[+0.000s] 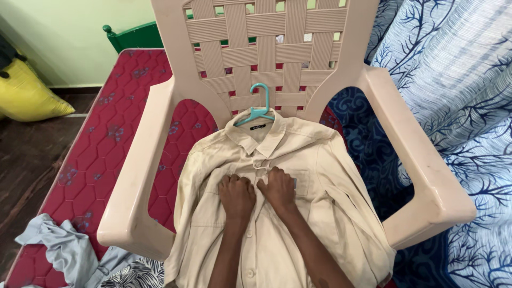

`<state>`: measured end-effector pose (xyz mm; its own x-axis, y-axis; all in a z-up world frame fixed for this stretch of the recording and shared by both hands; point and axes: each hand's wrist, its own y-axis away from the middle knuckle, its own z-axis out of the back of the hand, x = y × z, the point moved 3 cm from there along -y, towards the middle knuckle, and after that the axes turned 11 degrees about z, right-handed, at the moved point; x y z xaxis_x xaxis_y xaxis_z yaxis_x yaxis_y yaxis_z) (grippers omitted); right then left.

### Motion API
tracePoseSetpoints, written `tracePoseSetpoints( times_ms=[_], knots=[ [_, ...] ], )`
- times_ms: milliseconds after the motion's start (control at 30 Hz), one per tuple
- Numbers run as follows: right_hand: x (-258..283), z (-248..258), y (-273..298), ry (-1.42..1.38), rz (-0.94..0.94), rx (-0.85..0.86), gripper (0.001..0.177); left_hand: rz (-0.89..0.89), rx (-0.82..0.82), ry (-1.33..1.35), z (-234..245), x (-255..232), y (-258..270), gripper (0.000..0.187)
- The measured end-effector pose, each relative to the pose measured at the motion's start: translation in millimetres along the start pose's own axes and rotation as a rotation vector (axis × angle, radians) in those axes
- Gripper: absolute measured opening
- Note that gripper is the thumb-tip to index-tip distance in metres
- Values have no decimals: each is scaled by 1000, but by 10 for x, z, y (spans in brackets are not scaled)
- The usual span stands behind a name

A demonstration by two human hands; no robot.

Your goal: The person hangs a brown shirt on a hanger and places it in a wardrobe. Then the person picks up a beige shirt, places it on a hanger, and buttons it while it rests on a chair.

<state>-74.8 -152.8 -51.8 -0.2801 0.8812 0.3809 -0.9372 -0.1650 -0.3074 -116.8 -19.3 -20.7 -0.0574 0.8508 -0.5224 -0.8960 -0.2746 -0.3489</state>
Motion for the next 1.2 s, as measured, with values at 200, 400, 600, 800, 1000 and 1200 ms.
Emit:
tracePoseSetpoints(
  times_ms=[200,400,600,800,1000,1200],
  knots=[
    [-113,-119,-30,5,-24,-12,26,141,-25,338,28,-10,-31,8],
    [-555,-510,-138,-882,-391,113,24,406,56,546,-221,98,-203,8],
    [-723,-815,-88,-1371,-372,274,25,708,377,918,-634,446,-138,10],
    [-509,-571,-76,-1280,-226,210,18,743,404,1140,-806,467,-23,17],
    [-523,-318,-32,-1154,-184,310,11,735,421,1148,-710,438,-54,17],
    [-479,-215,-6,-953,-204,173,9,766,379,1193,-640,400,-50,16]
  ],
)
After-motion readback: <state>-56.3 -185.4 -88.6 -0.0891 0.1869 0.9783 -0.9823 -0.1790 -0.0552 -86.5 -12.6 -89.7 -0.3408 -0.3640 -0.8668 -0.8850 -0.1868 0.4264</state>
